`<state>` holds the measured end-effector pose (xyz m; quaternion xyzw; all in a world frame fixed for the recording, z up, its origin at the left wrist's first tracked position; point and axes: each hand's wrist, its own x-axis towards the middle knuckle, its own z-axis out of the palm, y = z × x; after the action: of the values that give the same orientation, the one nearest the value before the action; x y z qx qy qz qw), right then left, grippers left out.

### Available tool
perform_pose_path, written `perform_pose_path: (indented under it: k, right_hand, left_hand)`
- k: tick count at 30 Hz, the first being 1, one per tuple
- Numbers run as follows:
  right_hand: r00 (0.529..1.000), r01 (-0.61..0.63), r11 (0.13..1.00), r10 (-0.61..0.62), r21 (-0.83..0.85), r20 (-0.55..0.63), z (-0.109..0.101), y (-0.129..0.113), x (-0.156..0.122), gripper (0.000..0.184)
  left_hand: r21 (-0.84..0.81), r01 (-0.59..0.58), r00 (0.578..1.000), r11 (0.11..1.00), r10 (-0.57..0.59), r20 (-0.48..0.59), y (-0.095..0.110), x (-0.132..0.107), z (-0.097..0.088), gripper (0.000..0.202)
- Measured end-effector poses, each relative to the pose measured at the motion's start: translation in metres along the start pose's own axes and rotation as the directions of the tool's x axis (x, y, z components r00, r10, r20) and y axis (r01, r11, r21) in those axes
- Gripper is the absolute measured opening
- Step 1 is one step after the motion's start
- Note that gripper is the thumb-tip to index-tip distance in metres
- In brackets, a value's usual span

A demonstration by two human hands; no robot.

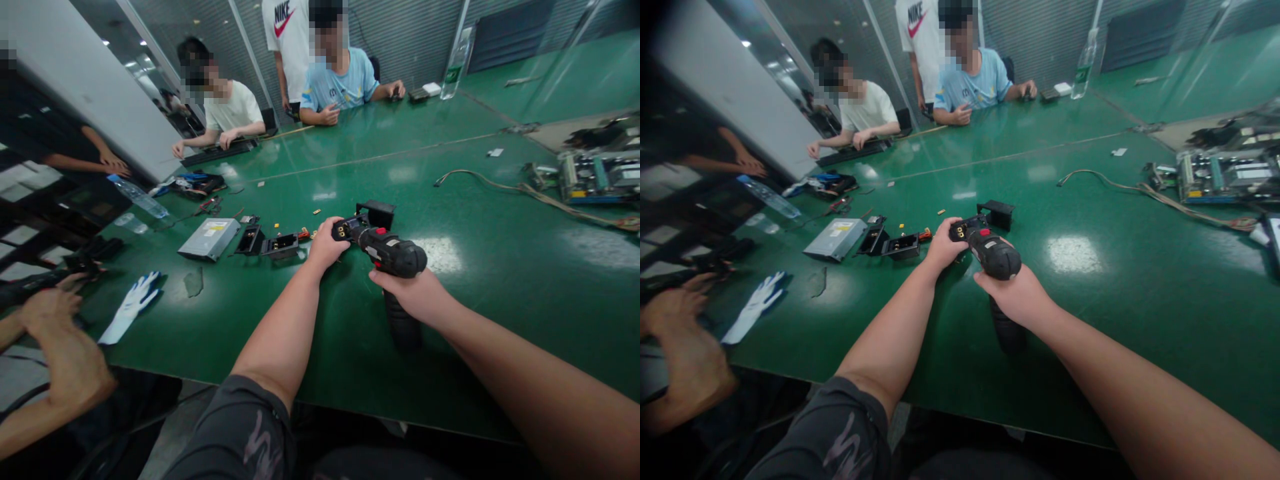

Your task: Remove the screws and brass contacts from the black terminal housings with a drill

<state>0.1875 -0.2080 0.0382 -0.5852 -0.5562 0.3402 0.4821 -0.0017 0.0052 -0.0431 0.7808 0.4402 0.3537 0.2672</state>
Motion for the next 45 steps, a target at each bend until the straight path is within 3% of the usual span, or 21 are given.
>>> perform_pose_path:
  k: [23, 34, 40, 45]
  right_hand:
    - [0.998, 0.054, 0.998, -0.054, 0.036, -0.015, 0.0036, 0.0036, 0.0015, 0.052]
    - [0.998, 0.063, 0.997, -0.062, 0.036, -0.021, 0.0039, 0.0025, 0.0001, 0.043]
    - [0.999, 0.024, 0.999, -0.023, 0.040, -0.032, 0.0030, 0.0014, -0.0006, 0.053]
    - [1.000, 0.019, 0.998, -0.019, 0.060, -0.014, 0.0029, 0.0004, 0.0000, 0.045]
  left_hand:
    - [0.000, -0.008, 1.000, 1.000, 0.008, 0.001, 0.0019, -0.0001, -0.0001, 0.069]
    - [-0.004, 0.014, 1.000, 1.000, -0.014, 0.003, 0.0042, -0.0012, -0.0011, 0.069]
    - [-0.007, 0.000, 1.000, 1.000, 0.000, 0.000, 0.0020, -0.0012, -0.0008, 0.070]
    - [0.001, 0.008, 1.000, 1.000, -0.008, 0.006, 0.0047, -0.0011, -0.0015, 0.069]
